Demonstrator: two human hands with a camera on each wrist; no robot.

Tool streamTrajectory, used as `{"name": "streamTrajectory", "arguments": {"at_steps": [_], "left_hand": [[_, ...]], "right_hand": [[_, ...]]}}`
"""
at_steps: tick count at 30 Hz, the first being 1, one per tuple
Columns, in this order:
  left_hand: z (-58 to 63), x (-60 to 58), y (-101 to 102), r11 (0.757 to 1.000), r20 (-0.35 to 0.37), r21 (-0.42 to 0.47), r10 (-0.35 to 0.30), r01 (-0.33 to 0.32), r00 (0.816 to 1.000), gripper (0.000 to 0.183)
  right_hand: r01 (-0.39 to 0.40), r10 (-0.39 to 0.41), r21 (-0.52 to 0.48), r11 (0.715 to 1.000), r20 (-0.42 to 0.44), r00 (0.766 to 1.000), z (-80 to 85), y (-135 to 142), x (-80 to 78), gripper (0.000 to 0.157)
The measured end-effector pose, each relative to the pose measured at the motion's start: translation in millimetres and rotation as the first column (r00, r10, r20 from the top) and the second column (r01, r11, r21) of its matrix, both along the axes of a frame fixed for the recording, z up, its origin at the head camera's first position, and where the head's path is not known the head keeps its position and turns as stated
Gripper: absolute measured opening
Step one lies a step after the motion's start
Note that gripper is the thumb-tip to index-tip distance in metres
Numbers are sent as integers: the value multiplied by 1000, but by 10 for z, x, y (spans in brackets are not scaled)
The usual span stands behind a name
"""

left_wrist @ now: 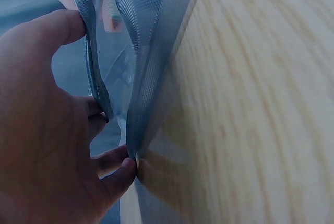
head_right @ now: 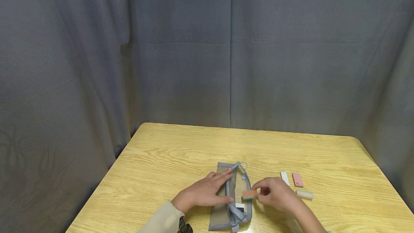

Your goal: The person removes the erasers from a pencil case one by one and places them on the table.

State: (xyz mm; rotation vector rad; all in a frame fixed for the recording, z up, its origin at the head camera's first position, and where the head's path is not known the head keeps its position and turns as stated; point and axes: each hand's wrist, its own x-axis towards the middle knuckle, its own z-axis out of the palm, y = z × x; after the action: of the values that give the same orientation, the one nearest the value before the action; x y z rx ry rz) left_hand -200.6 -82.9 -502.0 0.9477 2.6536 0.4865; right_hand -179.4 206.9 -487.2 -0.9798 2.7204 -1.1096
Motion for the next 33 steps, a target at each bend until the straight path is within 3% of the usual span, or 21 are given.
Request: {"name": "streamTrajectory", "arguments": {"at_steps": [12,25,33], "left_hand": [[18,8,-6,1000,8,9,-4,4,1000,83],[27,21,-3,1000,27,25,-11,10,1000,83],[18,16,-5,1000,29,26,-7,7,1000,83]], "right_hand": [[32,-32,7,999,23,999,53,79,30,14],[49,-49,-10,999,-118,992,55,199,75,15],[41,-44,-31,999,-105,994,55,269,97,14]]}}
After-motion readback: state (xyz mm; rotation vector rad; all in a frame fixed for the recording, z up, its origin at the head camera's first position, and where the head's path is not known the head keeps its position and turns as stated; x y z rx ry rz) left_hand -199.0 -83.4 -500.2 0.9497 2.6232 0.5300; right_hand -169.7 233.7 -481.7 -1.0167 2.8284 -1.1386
